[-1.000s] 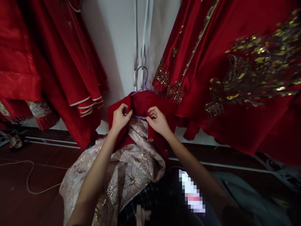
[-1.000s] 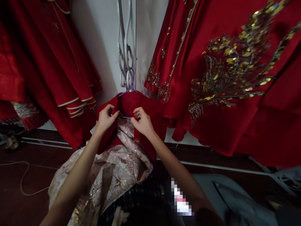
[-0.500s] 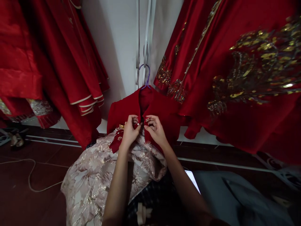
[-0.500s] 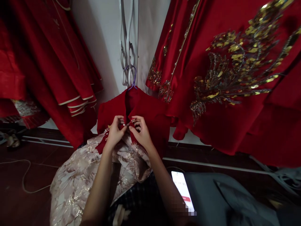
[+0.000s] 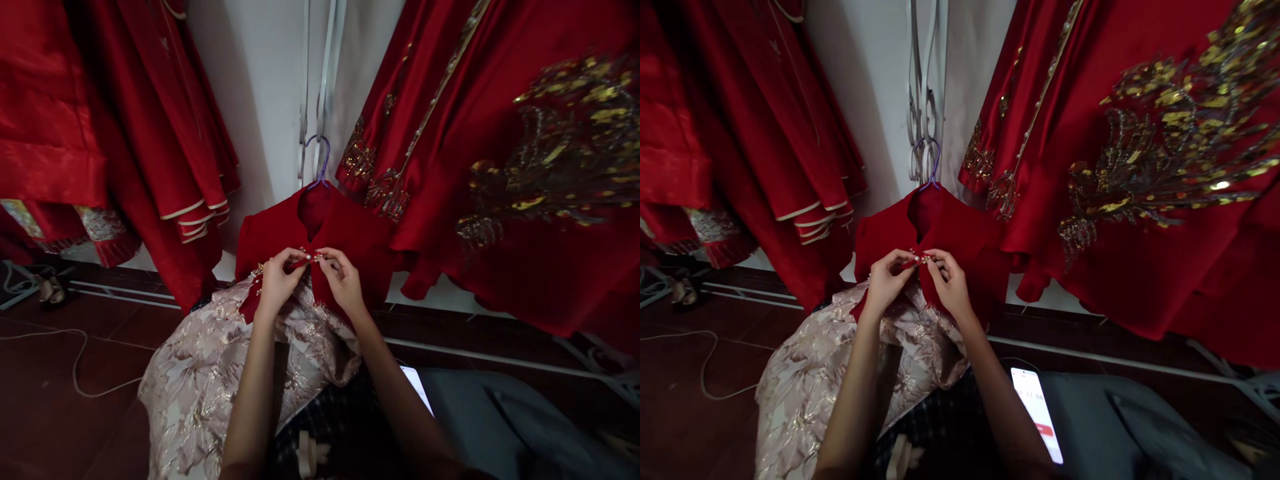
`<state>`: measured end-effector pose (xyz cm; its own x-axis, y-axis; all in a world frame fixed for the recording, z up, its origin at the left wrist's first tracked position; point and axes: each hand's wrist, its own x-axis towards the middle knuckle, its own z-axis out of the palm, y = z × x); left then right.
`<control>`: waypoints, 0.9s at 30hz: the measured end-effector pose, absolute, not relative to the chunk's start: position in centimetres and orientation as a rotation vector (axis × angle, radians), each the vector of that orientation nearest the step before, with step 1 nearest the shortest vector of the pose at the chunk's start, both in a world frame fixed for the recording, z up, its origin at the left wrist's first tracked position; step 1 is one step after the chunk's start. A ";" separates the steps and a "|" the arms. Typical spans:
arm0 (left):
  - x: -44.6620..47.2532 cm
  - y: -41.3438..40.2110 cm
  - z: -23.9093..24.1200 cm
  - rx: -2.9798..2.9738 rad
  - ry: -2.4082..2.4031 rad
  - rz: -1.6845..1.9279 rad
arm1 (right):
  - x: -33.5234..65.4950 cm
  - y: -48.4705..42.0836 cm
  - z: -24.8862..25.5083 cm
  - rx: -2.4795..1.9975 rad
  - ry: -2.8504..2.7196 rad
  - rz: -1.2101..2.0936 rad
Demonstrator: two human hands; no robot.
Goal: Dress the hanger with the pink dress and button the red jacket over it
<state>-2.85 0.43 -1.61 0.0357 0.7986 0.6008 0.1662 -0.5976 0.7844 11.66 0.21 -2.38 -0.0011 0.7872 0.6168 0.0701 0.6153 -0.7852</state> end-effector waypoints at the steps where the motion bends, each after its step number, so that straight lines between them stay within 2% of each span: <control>1: -2.9 0.4 -1.6 1.816 0.990 1.592 | 11.7 0.2 -2.3 -0.764 -1.488 0.657; 16: -3.0 -0.8 -0.6 2.018 1.040 1.521 | 12.2 -0.4 -1.7 -0.831 -1.611 0.503; 27: -2.2 -1.1 -0.3 2.148 1.130 1.598 | 12.0 -0.5 -1.7 -0.857 -1.526 0.474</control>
